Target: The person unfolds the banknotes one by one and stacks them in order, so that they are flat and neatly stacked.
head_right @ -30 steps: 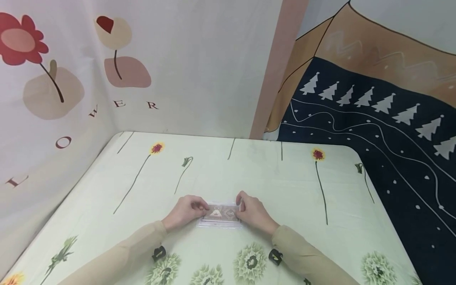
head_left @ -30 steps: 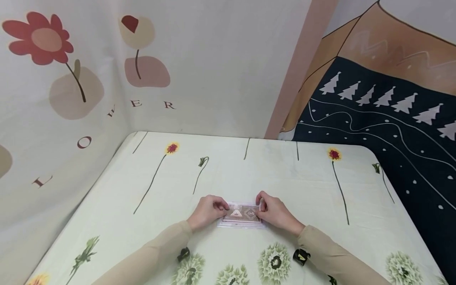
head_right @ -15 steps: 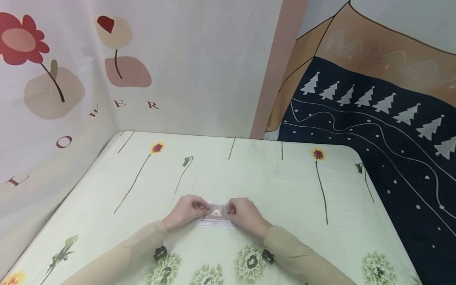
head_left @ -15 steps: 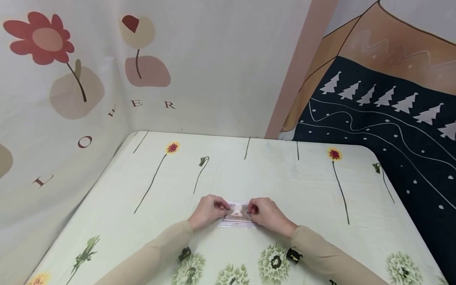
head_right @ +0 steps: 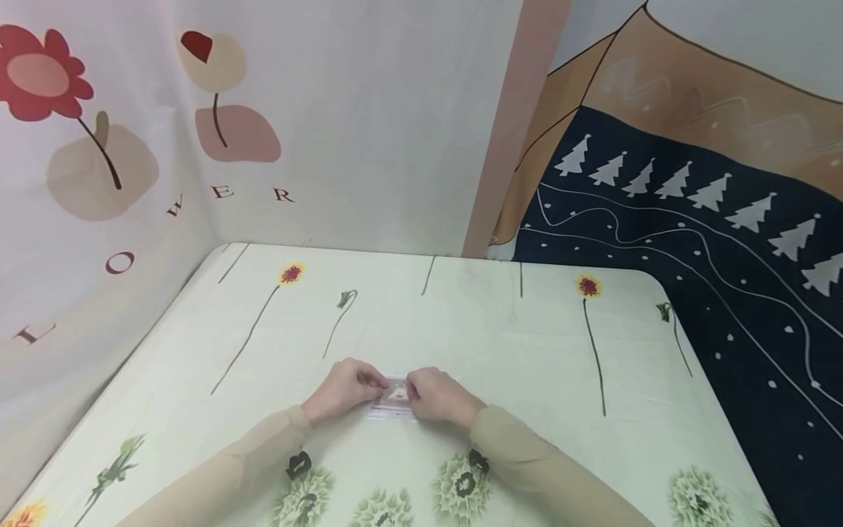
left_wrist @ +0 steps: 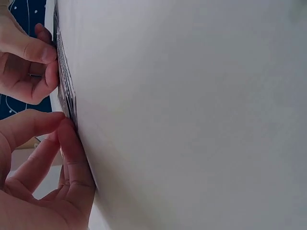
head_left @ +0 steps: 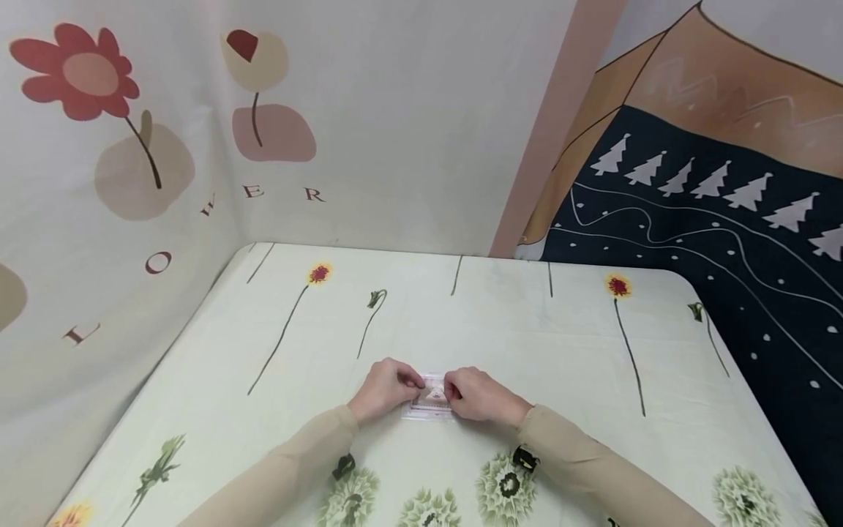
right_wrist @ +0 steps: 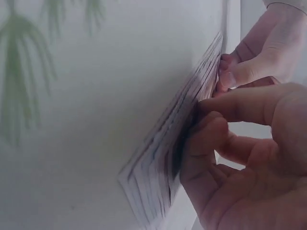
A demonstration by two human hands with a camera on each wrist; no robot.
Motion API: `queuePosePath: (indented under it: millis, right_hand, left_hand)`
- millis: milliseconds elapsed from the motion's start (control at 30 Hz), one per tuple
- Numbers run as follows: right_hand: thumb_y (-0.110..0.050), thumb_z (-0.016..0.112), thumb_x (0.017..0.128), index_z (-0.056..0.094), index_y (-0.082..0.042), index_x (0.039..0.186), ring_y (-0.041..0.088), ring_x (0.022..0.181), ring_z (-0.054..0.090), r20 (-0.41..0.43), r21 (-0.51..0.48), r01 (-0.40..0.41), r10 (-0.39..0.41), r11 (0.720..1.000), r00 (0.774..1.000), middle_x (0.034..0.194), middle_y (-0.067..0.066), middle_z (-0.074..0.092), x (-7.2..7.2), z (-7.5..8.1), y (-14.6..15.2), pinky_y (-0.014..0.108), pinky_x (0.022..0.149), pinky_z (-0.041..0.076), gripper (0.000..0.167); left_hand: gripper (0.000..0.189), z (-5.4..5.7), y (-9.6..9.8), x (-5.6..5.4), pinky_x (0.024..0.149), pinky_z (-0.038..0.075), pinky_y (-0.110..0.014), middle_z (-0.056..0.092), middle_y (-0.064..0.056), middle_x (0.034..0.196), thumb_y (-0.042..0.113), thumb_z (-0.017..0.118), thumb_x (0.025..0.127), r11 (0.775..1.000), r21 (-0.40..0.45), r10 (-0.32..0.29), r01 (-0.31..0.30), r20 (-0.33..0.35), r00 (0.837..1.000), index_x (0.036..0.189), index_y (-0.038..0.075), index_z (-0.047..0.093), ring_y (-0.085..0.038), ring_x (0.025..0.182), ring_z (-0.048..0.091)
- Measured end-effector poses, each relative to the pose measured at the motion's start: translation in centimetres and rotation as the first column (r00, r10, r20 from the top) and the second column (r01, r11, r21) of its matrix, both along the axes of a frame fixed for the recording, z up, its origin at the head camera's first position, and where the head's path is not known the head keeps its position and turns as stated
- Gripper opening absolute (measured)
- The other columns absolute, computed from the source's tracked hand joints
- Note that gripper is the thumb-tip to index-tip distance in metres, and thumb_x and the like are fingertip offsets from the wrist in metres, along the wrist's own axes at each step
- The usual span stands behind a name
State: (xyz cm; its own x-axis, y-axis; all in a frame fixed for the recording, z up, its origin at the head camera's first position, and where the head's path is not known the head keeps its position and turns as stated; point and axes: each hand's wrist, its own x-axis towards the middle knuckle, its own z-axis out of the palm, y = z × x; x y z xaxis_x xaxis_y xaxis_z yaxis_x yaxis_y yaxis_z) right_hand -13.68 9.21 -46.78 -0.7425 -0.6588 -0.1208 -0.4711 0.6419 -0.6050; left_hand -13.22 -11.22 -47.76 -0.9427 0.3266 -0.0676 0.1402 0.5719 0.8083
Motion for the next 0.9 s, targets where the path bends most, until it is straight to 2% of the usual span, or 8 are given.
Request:
queuePosePath:
  millis: [133, 233, 467, 600, 767, 900]
  right_hand:
    - [0.004, 0.057, 0.085, 0.048, -0.013, 0.074, 0.011, 0.059, 0.040, -0.026, 0.048, -0.062, 0.064, 0.997, 0.998, 0.064, -0.004, 0.043, -0.1, 0.2, -0.2, 0.024, 0.055, 0.035, 0.023]
    - [0.004, 0.057, 0.085, 0.048, -0.013, 0.074, 0.011, 0.060, 0.040, -0.009, 0.051, -0.067, 0.068, 0.996, 0.998, 0.065, -0.003, 0.044, -0.1, 0.3, -0.4, 0.025, 0.056, 0.035, 0.022]
    - [0.001, 0.056, 0.086, 0.053, -0.009, 0.080, 0.010, 0.062, 0.044, 0.036, -0.003, 0.013, -0.013, 1.000, 0.999, 0.071, -0.003, 0.049, 0.0, -0.2, -0.3, 0.025, 0.056, 0.039, 0.012]
    - [0.000, 0.058, 0.083, 0.055, -0.007, 0.080, 0.009, 0.060, 0.045, 0.076, -0.075, 0.080, -0.075, 0.994, 0.994, 0.070, -0.004, 0.051, -0.1, -0.4, 0.3, 0.024, 0.054, 0.040, 0.008]
    - [-0.002, 0.056, 0.087, 0.060, -0.004, 0.084, 0.007, 0.057, 0.048, 0.227, -0.222, 0.156, -0.105, 0.963, 0.968, 0.070, -0.003, 0.056, -0.3, -1.2, 1.5, 0.023, 0.051, 0.043, 0.006]
    - [-0.002, 0.056, 0.088, 0.059, -0.001, 0.086, 0.010, 0.064, 0.051, 0.266, -0.315, 0.195, -0.110, 0.929, 0.958, 0.074, 0.000, 0.056, -0.4, -1.6, 2.9, 0.023, 0.057, 0.046, 0.004]
  left_hand:
    - [0.011, 0.2, -0.2, 0.0, 0.064, 0.048, -0.025, 0.066, 0.002, 0.072, -0.004, 0.073, 0.073, 1.000, -0.017, 0.003, -0.002, 0.016, 1.000, 0.080, 0.003, 0.074, -0.008, 0.066, 0.057]
    - [0.010, 0.1, -0.3, 0.0, 0.064, 0.049, -0.025, 0.067, 0.002, 0.072, -0.003, 0.072, 0.073, 1.000, -0.019, 0.004, -0.003, 0.022, 1.000, 0.080, 0.003, 0.074, -0.008, 0.066, 0.057]
    - [0.011, 0.0, -0.2, -0.2, 0.063, 0.049, -0.023, 0.067, 0.001, 0.072, -0.005, 0.072, 0.072, 1.000, -0.023, -0.019, 0.020, 0.019, 1.000, 0.081, 0.003, 0.074, -0.008, 0.066, 0.057]
    - [0.009, 0.2, 0.0, -0.5, 0.063, 0.050, -0.024, 0.067, 0.001, 0.072, -0.002, 0.074, 0.074, 0.999, -0.019, -0.032, 0.032, 0.032, 0.999, 0.082, 0.002, 0.074, -0.009, 0.066, 0.058]
    - [0.008, 0.7, -0.5, -0.4, 0.071, 0.051, -0.028, 0.070, -0.001, 0.078, 0.008, 0.077, 0.078, 0.999, -0.007, -0.047, 0.048, 0.117, 0.992, 0.084, 0.002, 0.075, -0.011, 0.075, 0.061]
    - [0.013, 1.5, -1.1, -0.8, 0.066, 0.053, -0.029, 0.070, -0.003, 0.082, 0.011, 0.075, 0.081, 0.997, 0.032, -0.079, 0.074, 0.259, 0.963, 0.088, 0.000, 0.075, -0.013, 0.072, 0.061]
